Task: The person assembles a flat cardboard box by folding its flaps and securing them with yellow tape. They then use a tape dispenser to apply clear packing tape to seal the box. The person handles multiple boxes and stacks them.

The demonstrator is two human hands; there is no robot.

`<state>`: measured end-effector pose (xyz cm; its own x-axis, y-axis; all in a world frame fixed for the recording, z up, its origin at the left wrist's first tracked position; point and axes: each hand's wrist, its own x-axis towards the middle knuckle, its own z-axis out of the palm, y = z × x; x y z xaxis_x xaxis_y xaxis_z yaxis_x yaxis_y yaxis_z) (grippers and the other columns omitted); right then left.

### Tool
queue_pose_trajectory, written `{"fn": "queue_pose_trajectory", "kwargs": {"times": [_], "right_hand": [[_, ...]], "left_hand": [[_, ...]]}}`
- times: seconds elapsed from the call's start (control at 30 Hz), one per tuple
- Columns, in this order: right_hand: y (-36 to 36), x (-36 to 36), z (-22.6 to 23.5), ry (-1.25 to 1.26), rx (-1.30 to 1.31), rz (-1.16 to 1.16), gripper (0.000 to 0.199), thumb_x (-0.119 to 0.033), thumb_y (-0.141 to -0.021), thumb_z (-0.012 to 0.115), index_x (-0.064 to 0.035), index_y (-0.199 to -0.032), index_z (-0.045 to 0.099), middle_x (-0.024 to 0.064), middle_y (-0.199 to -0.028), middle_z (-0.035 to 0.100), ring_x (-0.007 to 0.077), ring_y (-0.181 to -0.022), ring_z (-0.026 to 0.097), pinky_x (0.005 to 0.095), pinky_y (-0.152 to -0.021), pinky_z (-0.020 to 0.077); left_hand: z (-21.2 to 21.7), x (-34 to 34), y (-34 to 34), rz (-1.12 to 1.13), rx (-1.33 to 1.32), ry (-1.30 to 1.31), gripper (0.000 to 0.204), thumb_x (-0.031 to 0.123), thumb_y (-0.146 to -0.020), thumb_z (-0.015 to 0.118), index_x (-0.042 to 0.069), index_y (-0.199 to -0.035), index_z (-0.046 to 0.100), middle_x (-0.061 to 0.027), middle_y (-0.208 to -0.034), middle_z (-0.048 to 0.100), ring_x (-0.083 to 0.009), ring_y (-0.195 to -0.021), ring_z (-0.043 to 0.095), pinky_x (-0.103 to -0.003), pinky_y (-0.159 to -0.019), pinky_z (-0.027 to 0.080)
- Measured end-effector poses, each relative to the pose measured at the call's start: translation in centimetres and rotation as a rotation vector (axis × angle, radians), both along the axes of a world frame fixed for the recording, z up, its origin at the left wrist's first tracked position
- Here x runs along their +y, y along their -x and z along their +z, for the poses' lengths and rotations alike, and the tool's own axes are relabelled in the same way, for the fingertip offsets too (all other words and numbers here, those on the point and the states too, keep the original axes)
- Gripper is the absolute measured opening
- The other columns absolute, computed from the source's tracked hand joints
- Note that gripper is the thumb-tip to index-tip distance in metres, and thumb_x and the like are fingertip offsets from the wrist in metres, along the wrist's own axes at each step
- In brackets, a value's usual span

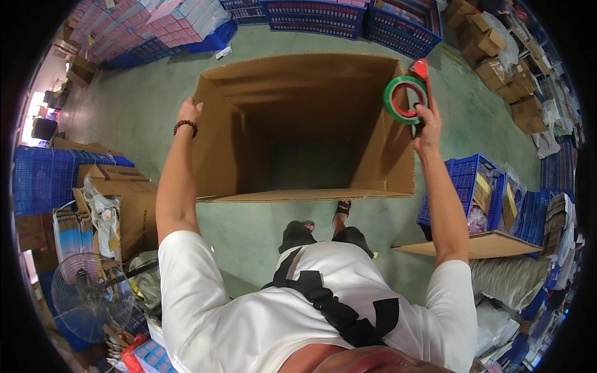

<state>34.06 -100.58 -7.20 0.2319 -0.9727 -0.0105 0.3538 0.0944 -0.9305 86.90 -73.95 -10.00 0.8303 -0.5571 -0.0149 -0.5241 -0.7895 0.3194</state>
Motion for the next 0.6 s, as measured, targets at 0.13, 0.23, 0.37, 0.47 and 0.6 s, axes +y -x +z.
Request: {"fn": "queue_pose_trajectory", "kwargs": {"times": [0.13,0.23,0.37,0.47,0.6], "right_hand": [[-2.7,0.9,-1.3,0.158,-0.046,0.078,0.058,0.002,-0.079,0.059,-0.0013,-0.135,0.045,0.0088,-0.121,0.056,0.0170,-0.104,0.056,0.0294,-0.092,0.0448],[-4.7,3.2,-2.6,0.369,0.158,0.196,0.060,0.000,-0.077,0.064,-0.0008,-0.133,0.044,0.0116,-0.127,0.052,0.0202,-0.114,0.053,0.0326,-0.097,0.0430],[-9.9,7.7,-8.0,0.393,0.457,0.326,0.062,-0.019,-0.072,0.069,-0.0109,-0.130,0.051,0.0187,-0.115,0.057,0.0330,-0.106,0.054,0.0409,-0.096,0.0423],[-11.9,8.2,-12.5,0.348,0.732,0.493,0.061,-0.027,-0.070,0.067,-0.0170,-0.129,0.054,0.0155,-0.106,0.063,0.0337,-0.104,0.054,0.0423,-0.101,0.0368],[-12.2,7.6,-15.7,0.370,0.962,0.554,0.063,-0.027,-0.069,0.068,-0.0143,-0.130,0.053,0.0145,-0.110,0.063,0.0301,-0.105,0.057,0.0375,-0.102,0.0385]], "left_hand": [[-0.8,-1.2,3.1,-0.003,0.020,0.097,0.043,0.023,-0.087,0.060,0.005,-0.125,0.053,-0.0204,-0.119,0.061,-0.0366,-0.109,0.058,-0.042,-0.092,0.047],[-2.1,-4.2,6.5,0.025,0.092,0.096,0.045,0.023,-0.085,0.060,0.012,-0.128,0.054,-0.0207,-0.114,0.063,-0.0370,-0.105,0.060,-0.043,-0.090,0.048],[-6.4,-8.1,13.7,-0.068,0.089,-0.054,0.058,0.040,-0.082,0.064,0.016,-0.132,0.048,-0.0261,-0.118,0.059,-0.0374,-0.112,0.057,-0.043,-0.096,0.044],[-10.0,-8.0,17.8,-0.217,0.186,-0.395,0.064,0.042,-0.085,0.060,0.022,-0.142,0.037,-0.0221,-0.152,0.018,-0.0624,-0.124,0.030,-0.059,-0.102,0.034],[-10.7,-8.1,16.7,-0.338,0.144,-0.458,0.062,0.024,-0.086,0.062,0.023,-0.142,0.036,-0.0205,-0.150,0.022,-0.0578,-0.119,0.038,-0.058,-0.099,0.038]]}}
